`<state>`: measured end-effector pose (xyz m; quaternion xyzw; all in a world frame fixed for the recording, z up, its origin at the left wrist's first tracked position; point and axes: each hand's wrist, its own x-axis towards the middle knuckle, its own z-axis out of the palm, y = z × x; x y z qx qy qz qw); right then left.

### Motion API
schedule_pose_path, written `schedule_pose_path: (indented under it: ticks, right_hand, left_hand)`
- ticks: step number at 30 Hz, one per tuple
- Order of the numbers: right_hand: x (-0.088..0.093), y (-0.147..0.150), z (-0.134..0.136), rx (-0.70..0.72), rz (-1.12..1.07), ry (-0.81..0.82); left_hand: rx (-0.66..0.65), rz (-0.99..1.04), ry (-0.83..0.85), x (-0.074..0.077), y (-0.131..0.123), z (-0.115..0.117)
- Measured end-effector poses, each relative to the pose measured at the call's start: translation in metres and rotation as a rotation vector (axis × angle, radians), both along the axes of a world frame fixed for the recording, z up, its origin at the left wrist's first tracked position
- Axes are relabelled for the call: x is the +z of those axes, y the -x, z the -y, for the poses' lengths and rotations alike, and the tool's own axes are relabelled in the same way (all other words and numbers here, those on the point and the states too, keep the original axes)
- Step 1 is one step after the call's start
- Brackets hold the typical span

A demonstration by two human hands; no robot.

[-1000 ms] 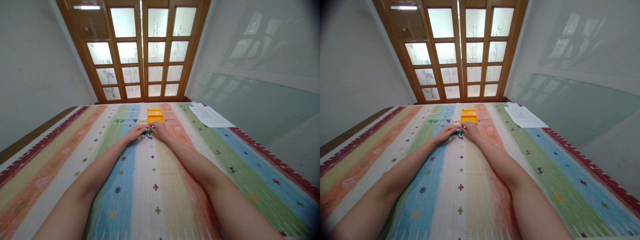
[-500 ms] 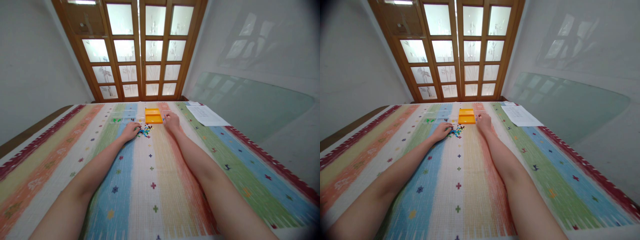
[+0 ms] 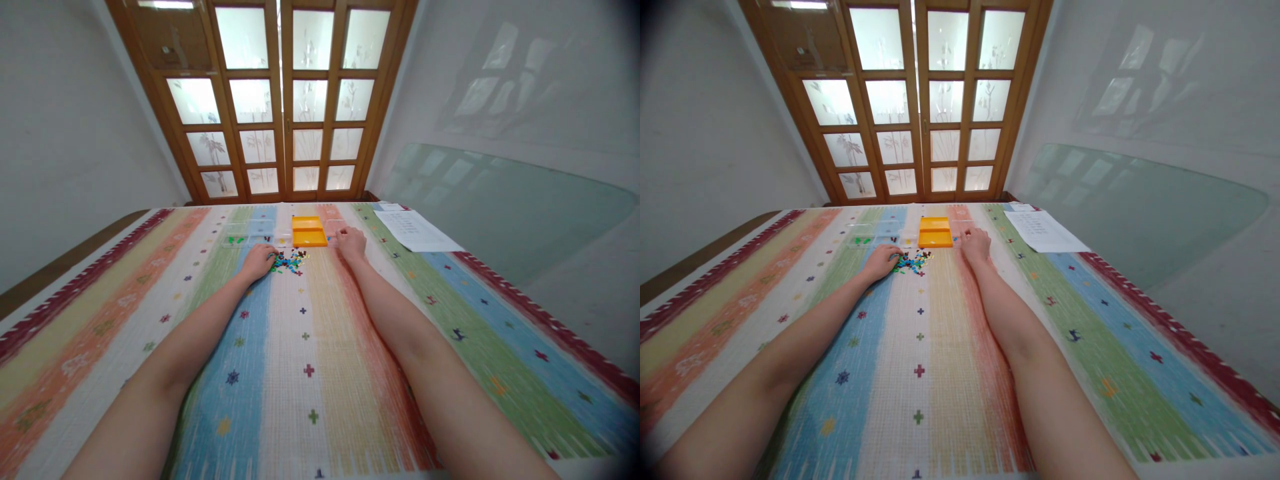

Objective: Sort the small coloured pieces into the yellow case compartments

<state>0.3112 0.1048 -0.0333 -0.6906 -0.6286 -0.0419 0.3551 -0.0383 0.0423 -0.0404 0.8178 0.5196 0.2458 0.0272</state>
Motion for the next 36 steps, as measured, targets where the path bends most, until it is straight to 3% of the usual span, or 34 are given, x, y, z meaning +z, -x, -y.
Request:
schedule_pose_path:
  ticks: [4, 9, 12, 17, 29, 36]
  right_hand:
    - [0.003, 0.009, 0.004, 0.114, 0.007, -0.041]
    - [0.004, 0.027, 0.009, 0.348, 0.084, -0.093]
    - [0.006, 0.039, 0.018, 0.399, 0.105, -0.097]
    - [0.015, 0.052, 0.036, 0.495, 0.111, -0.089]
    - [0.017, 0.054, 0.041, 0.530, 0.109, -0.087]
    - [0.022, 0.057, 0.047, 0.532, 0.114, -0.046]
  left_hand:
    - [-0.010, 0.011, 0.018, 0.004, -0.003, 0.004]
    - [-0.127, 0.007, -0.009, 0.005, -0.007, 0.007]
    - [-0.183, -0.036, -0.009, 0.003, -0.008, 0.007]
    - [-0.155, -0.063, -0.018, 0.000, -0.009, 0.005]
    - [-0.216, -0.029, -0.006, 0.008, -0.012, 0.012]
    - [-0.203, -0.022, -0.030, 0.002, -0.009, 0.006]
